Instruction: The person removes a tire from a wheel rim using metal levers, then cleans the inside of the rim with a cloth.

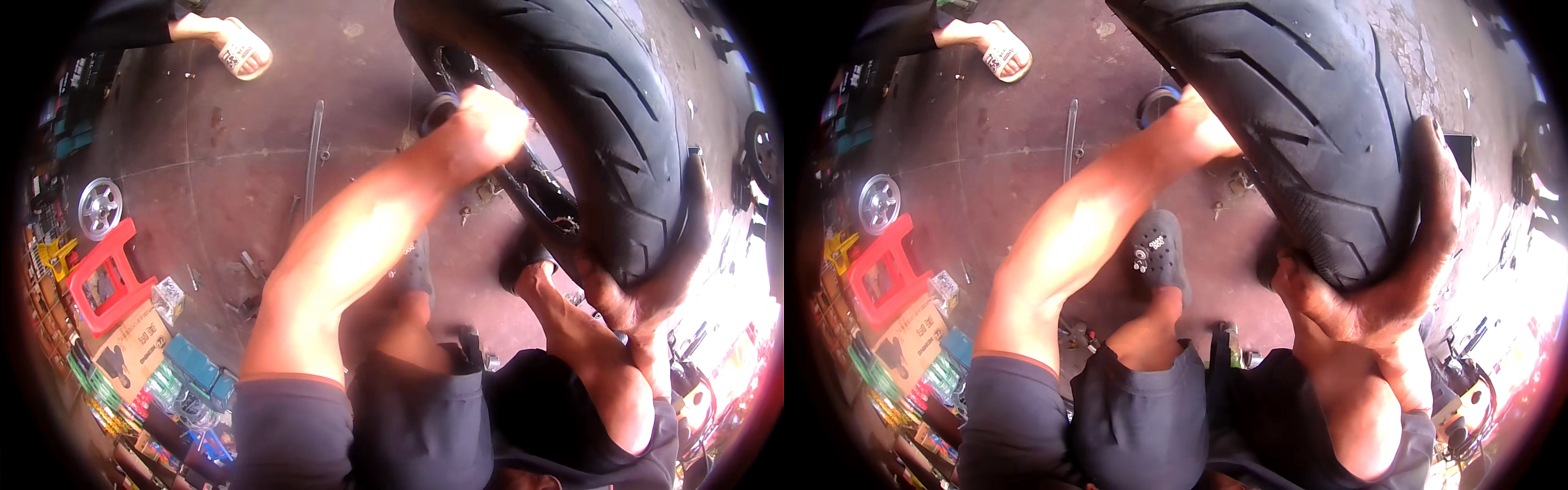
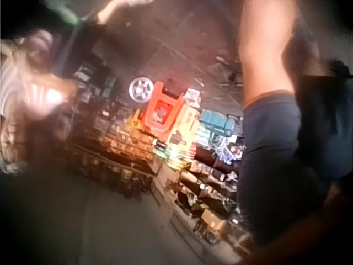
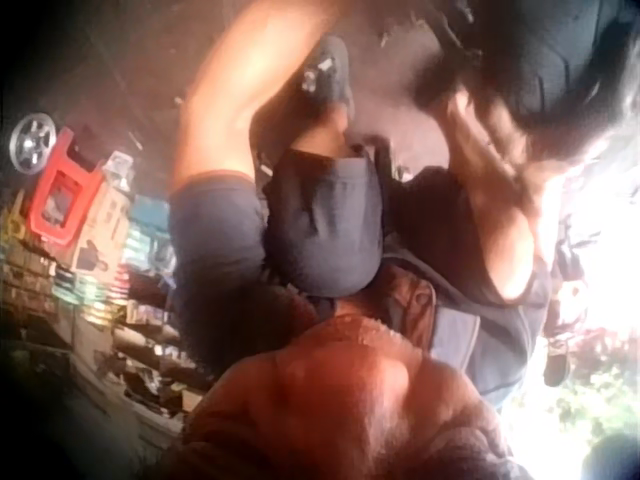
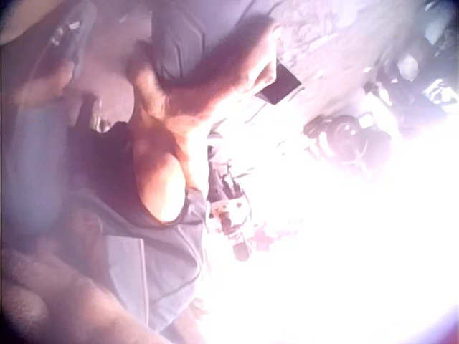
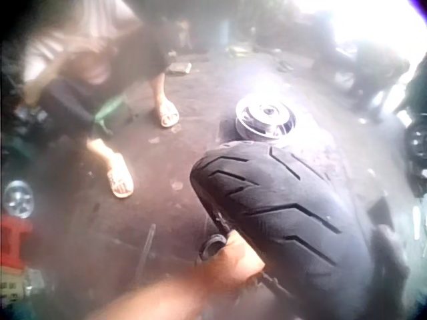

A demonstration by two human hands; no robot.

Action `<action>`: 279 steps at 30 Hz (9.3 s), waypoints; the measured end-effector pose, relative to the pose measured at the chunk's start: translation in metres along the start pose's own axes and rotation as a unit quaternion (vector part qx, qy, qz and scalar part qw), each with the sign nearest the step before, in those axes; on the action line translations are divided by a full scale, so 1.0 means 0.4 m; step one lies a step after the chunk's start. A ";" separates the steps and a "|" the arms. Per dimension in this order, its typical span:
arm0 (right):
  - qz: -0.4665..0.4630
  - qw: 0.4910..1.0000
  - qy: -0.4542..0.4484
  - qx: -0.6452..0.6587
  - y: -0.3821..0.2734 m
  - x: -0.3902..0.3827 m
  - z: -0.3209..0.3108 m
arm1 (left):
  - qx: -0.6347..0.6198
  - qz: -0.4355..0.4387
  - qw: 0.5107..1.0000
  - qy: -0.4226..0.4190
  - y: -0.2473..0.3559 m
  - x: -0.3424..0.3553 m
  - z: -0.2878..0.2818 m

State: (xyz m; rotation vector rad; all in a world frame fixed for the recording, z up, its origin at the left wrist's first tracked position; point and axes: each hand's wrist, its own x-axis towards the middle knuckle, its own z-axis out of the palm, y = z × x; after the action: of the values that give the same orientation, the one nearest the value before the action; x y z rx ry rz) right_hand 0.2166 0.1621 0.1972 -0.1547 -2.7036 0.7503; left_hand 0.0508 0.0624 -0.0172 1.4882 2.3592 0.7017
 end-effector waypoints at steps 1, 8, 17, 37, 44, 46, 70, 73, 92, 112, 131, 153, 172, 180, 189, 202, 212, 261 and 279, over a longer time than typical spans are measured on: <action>0.004 1.000 0.001 0.004 -0.002 0.001 0.003 | -0.001 -0.027 0.994 -0.107 0.020 0.012 0.004; 0.067 0.992 0.053 0.092 -0.012 -0.008 0.029 | -0.301 -0.066 0.856 -0.415 0.105 0.035 -0.005; 0.030 0.998 -0.024 -0.041 -0.019 -0.013 -0.014 | -0.061 -0.058 0.960 -0.266 0.078 -0.051 -0.109; 0.215 0.970 -0.009 0.111 0.143 -0.092 -0.065 | -0.223 -0.415 0.881 -0.034 0.039 -0.408 -0.055; 0.083 0.994 0.026 0.059 0.079 0.060 -0.031 | 0.015 -0.210 0.967 0.142 0.025 -0.281 -0.084; 0.061 0.995 -0.008 0.075 0.071 0.063 -0.012 | 0.150 -0.191 0.970 0.019 -0.028 -0.243 -0.063; 0.140 0.987 -0.031 0.075 0.028 0.081 -0.020 | -0.123 -0.210 0.966 -0.082 0.133 -0.123 -0.026; 0.145 0.985 -0.014 0.091 0.038 0.079 -0.020 | -0.211 -0.211 0.954 -0.032 0.133 -0.136 -0.019; 0.129 0.990 0.022 0.054 0.050 0.101 -0.008 | -0.048 -0.349 0.928 0.119 -0.010 -0.230 -0.027; 0.069 0.966 0.038 0.247 0.093 0.070 -0.003 | -0.086 -0.298 0.949 -0.054 0.027 -0.206 -0.073; 0.047 0.989 0.048 0.134 0.072 -0.010 -0.014 | -0.122 -0.343 0.931 0.021 0.063 -0.351 -0.042; 0.013 0.993 0.006 0.115 0.085 -0.037 0.054 | 0.054 -0.111 0.978 -0.168 0.001 -0.113 -0.099; 0.019 0.970 0.085 0.226 0.089 -0.022 0.078 | 0.010 -0.127 0.980 -0.153 -0.119 -0.018 -0.067; 0.056 0.976 0.071 0.199 0.075 -0.038 0.057 | -0.012 -0.216 0.917 -0.335 0.007 0.036 -0.109; 0.073 0.966 0.095 0.229 0.071 -0.044 0.068 | -0.181 -0.030 0.933 -0.308 -0.001 0.035 -0.025; 0.054 0.975 0.058 0.209 0.074 -0.051 0.055 | -0.130 -0.053 0.960 -0.244 0.009 0.003 -0.087; 0.096 0.965 0.083 0.228 0.206 -0.104 0.035 | -0.005 -0.331 0.943 0.027 -0.046 -0.157 -0.127; 0.121 0.982 0.039 0.137 0.045 0.017 -0.013 | -0.175 -0.050 0.957 -0.228 0.062 0.046 0.042; 0.092 0.986 0.050 0.127 0.044 0.015 -0.004 | -0.018 -0.152 0.930 -0.335 0.083 0.123 -0.042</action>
State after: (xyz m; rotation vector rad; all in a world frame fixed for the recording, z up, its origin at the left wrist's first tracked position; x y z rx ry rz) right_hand 0.2120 0.1791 0.1913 -0.3730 -2.4962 1.1019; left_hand 0.0470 0.1141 0.0160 1.0725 1.9487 0.1178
